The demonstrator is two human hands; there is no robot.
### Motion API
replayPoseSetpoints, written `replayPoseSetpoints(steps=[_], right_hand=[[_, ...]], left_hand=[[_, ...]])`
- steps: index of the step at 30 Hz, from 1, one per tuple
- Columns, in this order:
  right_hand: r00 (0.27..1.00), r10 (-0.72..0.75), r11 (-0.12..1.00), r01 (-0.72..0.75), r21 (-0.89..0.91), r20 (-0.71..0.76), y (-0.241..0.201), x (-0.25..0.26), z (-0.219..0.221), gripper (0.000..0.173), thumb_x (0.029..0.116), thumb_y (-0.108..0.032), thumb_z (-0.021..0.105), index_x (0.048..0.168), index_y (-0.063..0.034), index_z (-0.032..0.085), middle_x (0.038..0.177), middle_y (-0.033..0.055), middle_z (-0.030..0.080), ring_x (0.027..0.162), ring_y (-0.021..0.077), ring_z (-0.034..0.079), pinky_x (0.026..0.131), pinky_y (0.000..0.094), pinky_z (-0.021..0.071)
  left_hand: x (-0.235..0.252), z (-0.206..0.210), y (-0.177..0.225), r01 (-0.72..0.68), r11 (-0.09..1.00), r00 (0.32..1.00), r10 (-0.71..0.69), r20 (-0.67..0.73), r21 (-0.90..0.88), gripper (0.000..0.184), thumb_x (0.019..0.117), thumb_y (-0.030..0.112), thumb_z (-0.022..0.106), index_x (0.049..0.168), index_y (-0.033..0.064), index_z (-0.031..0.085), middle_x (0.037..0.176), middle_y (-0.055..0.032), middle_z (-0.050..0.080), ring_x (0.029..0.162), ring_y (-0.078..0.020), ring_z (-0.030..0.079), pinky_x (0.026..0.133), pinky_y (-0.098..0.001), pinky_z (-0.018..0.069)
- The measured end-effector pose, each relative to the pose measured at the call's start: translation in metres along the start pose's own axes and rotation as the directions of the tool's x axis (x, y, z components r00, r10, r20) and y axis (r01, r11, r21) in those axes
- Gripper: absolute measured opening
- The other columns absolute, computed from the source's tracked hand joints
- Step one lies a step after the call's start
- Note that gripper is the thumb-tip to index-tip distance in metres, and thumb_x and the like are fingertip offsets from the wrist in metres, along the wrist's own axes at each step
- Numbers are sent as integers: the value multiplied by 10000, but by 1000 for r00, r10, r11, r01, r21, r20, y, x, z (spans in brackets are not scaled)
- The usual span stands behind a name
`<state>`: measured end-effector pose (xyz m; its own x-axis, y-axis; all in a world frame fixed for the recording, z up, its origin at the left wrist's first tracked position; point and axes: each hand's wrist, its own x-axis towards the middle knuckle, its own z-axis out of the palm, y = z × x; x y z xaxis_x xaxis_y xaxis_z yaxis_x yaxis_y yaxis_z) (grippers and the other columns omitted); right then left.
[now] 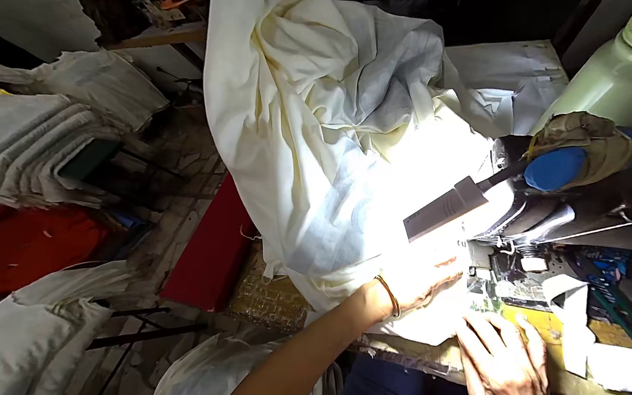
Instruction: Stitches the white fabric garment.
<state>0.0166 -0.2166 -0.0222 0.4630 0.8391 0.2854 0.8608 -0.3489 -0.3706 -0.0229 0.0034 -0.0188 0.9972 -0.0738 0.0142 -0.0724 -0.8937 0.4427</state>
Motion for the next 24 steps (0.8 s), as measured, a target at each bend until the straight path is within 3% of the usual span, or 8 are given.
replayPoseSetpoints(steps=[3, 5, 8, 11, 13, 16, 21, 24], right_hand=[[1000, -21, 1000, 21, -3, -22, 12, 11, 6, 266, 944, -198, 548, 989, -129, 802, 1142, 115, 751, 1143, 375, 648, 1048, 630, 350], [999, -22, 1000, 22, 6, -40, 19, 19, 12, 278, 952, -196, 536, 1004, -131, 801, 1146, 112, 748, 1136, 370, 636, 1045, 612, 345], [996, -18, 1000, 17, -11, -90, 24, 30, 19, 300, 954, -180, 517, 981, -114, 808, 1125, 96, 759, 1092, 356, 648, 1035, 581, 367], [993, -10, 1000, 8, -19, -120, 26, 32, 21, 298, 958, -179, 518, 972, -94, 804, 1121, 95, 761, 1076, 347, 656, 1018, 560, 388], [991, 17, 1000, -17, -2, -134, 25, 29, 21, 302, 954, -179, 516, 987, -101, 806, 1125, 110, 753, 1070, 361, 646, 1008, 552, 405], [990, 70, 997, -67, 23, -126, 20, 25, 15, 291, 926, -167, 544, 1043, -109, 804, 1030, 169, 715, 983, 390, 639, 904, 564, 442], [997, 59, 996, -63, -61, -55, 12, 27, 4, 307, 929, -153, 542, 1080, -75, 798, 837, 112, 719, 767, 303, 656, 767, 487, 473], [999, 53, 993, -52, -109, 0, 9, 30, -2, 307, 933, -172, 551, 1078, -54, 794, 707, 95, 709, 617, 282, 670, 613, 429, 512]], left_hand=[[7, -3, -6, 70, 997, 997, -69, 40, -25, 474, 919, 17, 634, 1371, 158, 658, 1453, -64, 586, 1253, -255, 609, 988, -452, 517], [3, -6, -12, 155, 985, 985, -149, 82, -70, 485, 936, 23, 624, 1394, 183, 627, 1399, -41, 610, 1163, -227, 649, 909, -452, 557], [-6, -11, -18, 279, 943, 958, -260, 125, -181, 348, 910, -44, 650, 1240, 60, 688, 1145, -163, 692, 994, -311, 682, 845, -499, 550], [-3, -21, -10, 326, 925, 939, -292, 183, -196, 268, 945, -2, 638, 1199, 60, 699, 1141, -166, 692, 1005, -316, 676, 876, -505, 533], [4, -23, -2, 195, 967, 977, -176, 123, -164, 254, 969, 82, 623, 1197, 125, 728, 1215, -88, 691, 1060, -245, 673, 884, -463, 542], [-1, -10, 9, -30, 993, 1000, 29, -8, -112, 250, 934, 130, 645, 1149, 92, 767, 1246, -117, 690, 1238, -310, 593, 1019, -462, 486], [-16, -5, 24, -36, 999, 997, 33, -73, -39, 369, 1002, 264, 505, 1233, 73, 721, 1278, -101, 691, 1287, -288, 590, 1113, -458, 426], [-17, -3, 25, -36, 997, 996, 41, -82, 62, 453, 948, 410, 554, 1255, 114, 706, 1300, -70, 685, 1286, -269, 589, 1090, -479, 434]])
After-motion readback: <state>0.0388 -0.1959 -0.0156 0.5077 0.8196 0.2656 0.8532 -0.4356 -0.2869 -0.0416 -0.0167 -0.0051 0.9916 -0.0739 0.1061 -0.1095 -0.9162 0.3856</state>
